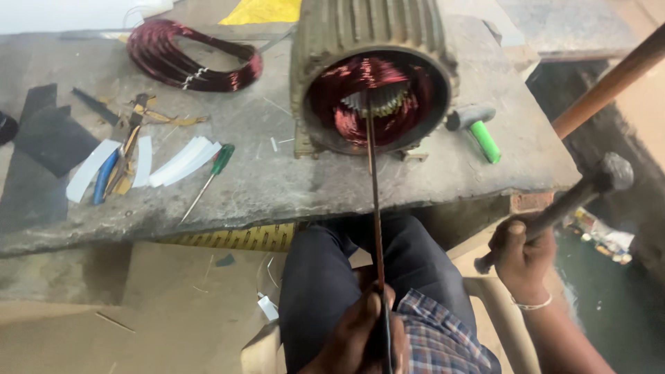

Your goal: The person uses a hammer and a metal bar to tap and compact copper windings inside an electric motor stator. They repeatedly insert the bar into the stator slots and strike it to settle the coils, occasionally switching to a wooden stick for finer adjustments.

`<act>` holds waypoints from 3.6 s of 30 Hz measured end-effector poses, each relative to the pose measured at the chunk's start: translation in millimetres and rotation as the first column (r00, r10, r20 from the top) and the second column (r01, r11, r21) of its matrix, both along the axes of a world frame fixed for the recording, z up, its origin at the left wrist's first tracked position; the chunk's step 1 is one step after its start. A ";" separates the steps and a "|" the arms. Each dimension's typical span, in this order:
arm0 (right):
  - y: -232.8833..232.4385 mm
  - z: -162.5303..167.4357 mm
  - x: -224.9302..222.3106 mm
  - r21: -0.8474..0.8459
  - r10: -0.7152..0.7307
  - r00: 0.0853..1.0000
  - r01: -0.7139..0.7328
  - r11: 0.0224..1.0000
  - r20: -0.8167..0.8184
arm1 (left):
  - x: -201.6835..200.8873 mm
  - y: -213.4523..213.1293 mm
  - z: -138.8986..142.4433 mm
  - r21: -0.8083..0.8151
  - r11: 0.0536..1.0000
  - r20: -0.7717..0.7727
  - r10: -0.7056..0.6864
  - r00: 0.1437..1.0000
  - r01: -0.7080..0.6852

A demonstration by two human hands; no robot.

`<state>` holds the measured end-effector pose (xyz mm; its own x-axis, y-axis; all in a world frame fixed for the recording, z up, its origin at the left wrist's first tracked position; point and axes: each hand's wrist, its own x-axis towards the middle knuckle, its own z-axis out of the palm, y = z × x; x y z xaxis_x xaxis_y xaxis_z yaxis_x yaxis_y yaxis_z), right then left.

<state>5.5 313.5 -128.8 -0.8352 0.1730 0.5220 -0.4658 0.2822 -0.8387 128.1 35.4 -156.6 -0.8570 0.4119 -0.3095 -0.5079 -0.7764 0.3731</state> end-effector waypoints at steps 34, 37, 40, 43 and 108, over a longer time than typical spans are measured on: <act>25.5 -112.5 -38.7 -0.431 0.155 0.924 0.011 0.902 0.349 | -108.8 -136.6 66.3 -0.585 -0.671 -0.495 -0.149 0.856 -0.455; 20.3 -104.8 -42.8 -0.413 0.197 0.932 -0.057 0.909 0.304 | -154.1 -86.9 100.6 -0.751 -0.408 -0.461 -0.238 0.855 -0.519; 16.7 -95.6 -42.6 -0.410 0.173 0.928 -0.024 0.912 0.331 | -213.8 -31.7 125.4 -0.718 -0.389 -0.423 -0.415 0.806 -0.577; 17.3 -90.2 -41.0 -0.358 0.116 0.942 0.006 0.934 0.316 | -255.5 0.1 135.5 -0.762 -0.456 -0.277 -0.413 0.867 -0.461; 36.1 -103.3 -56.5 -0.552 0.222 0.909 0.010 0.834 0.353 | -208.3 9.1 92.2 -0.963 0.018 -0.264 -0.237 0.935 -0.268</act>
